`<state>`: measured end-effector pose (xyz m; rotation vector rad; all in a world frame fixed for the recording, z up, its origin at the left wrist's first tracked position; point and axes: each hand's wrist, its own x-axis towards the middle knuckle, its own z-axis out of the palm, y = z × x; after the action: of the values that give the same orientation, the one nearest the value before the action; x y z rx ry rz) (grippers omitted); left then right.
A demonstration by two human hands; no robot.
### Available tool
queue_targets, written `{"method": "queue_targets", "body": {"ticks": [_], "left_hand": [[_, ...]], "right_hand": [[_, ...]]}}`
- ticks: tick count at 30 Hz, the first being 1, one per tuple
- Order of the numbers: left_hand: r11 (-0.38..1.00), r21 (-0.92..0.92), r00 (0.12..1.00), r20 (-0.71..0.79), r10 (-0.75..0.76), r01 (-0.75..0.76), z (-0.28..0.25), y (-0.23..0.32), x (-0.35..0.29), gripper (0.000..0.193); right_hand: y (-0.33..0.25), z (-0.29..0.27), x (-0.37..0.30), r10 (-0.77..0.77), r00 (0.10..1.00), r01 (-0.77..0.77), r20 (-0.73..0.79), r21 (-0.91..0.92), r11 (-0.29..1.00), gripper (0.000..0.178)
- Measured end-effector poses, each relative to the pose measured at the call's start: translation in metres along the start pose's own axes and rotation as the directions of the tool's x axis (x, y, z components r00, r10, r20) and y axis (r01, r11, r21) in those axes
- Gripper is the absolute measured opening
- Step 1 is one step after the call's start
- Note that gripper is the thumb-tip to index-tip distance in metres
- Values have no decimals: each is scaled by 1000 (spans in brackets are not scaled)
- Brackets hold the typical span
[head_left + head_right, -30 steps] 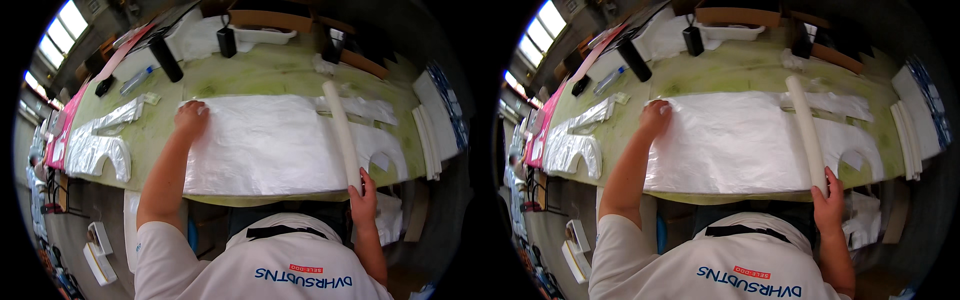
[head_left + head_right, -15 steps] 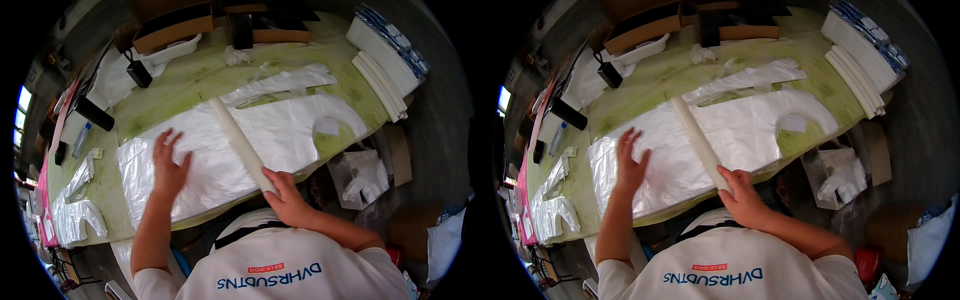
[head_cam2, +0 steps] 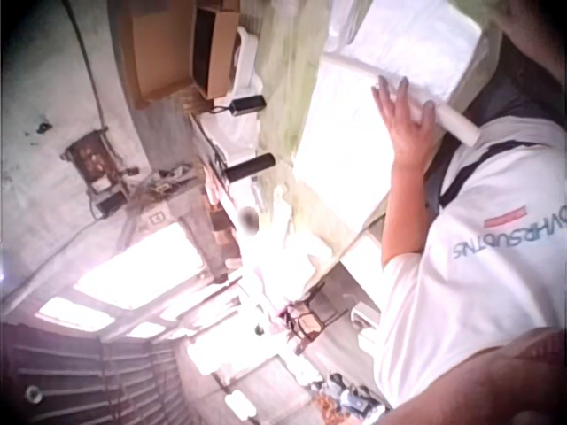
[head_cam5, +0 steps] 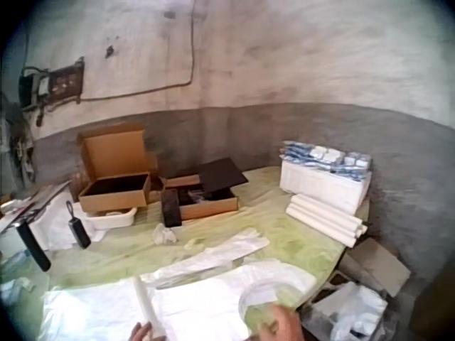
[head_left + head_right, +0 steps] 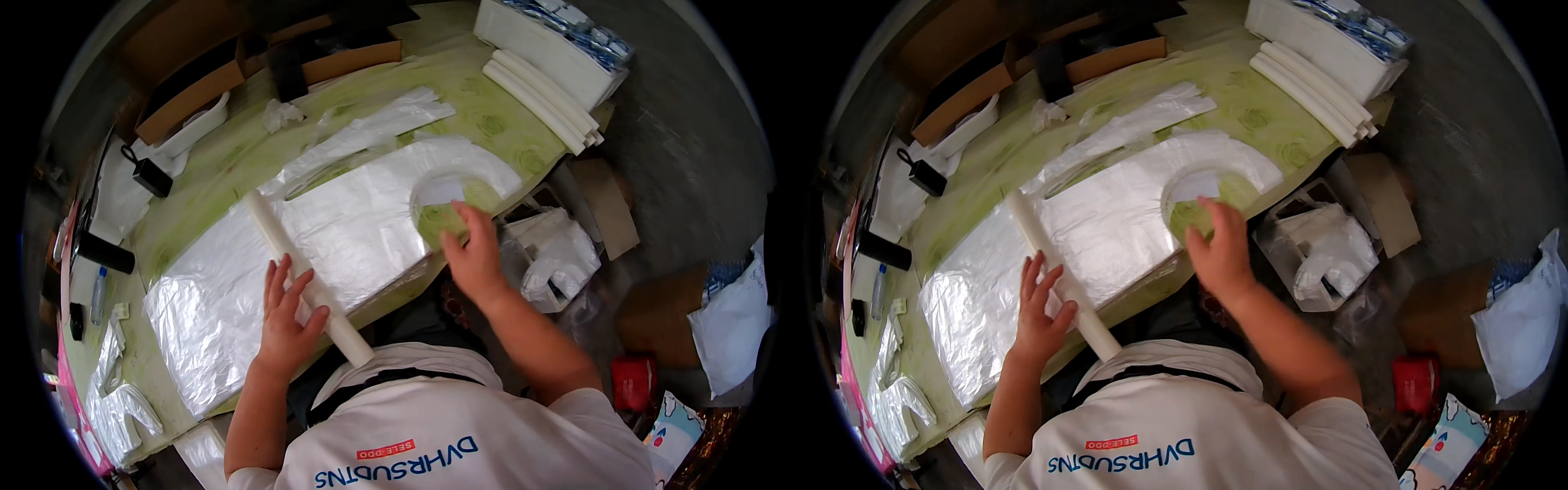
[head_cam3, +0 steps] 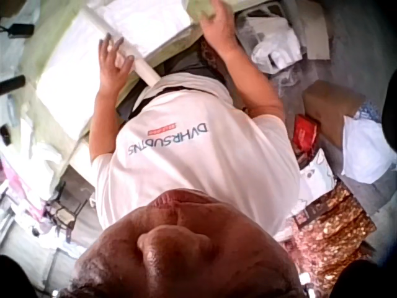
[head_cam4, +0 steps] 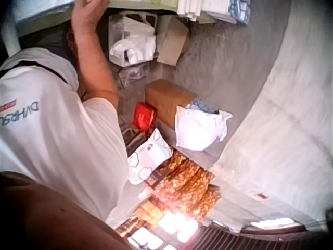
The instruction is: The person wraps a white rectangular object in clear plastic film on a workbench. They roll the film over the object, fold and seal the edges, and place the wrapped item aside. The process is repeated for multiple similar items.
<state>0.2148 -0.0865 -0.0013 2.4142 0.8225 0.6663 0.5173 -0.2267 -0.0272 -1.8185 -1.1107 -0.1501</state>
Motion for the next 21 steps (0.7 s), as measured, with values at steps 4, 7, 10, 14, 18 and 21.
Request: {"method": "queue_targets", "body": {"ticks": [4,7,10,14,18,21], "left_hand": [[1000,-14,997,-71,0,-1,1,18,-5,50],[996,-90,1000,-1,-14,14,-1,24,-15,48],[987,-148,997,53,-62,69,-3,30,-23,45],[987,-143,997,35,-72,76,-9,39,-25,44],[977,-211,998,-40,-47,37,-20,48,-26,43],[957,-291,998,-57,-19,1,-20,54,-19,49]], "right_hand": [[68,-10,48,-83,994,58,-72,-297,953,53],[81,-6,72,7,998,-32,-61,-420,907,52],[84,0,93,142,990,-128,-10,-492,861,44],[88,7,118,230,968,-144,100,-528,837,29],[57,-2,120,28,998,-34,-53,-120,992,19],[26,-21,116,105,991,-74,-83,314,947,14]]}}
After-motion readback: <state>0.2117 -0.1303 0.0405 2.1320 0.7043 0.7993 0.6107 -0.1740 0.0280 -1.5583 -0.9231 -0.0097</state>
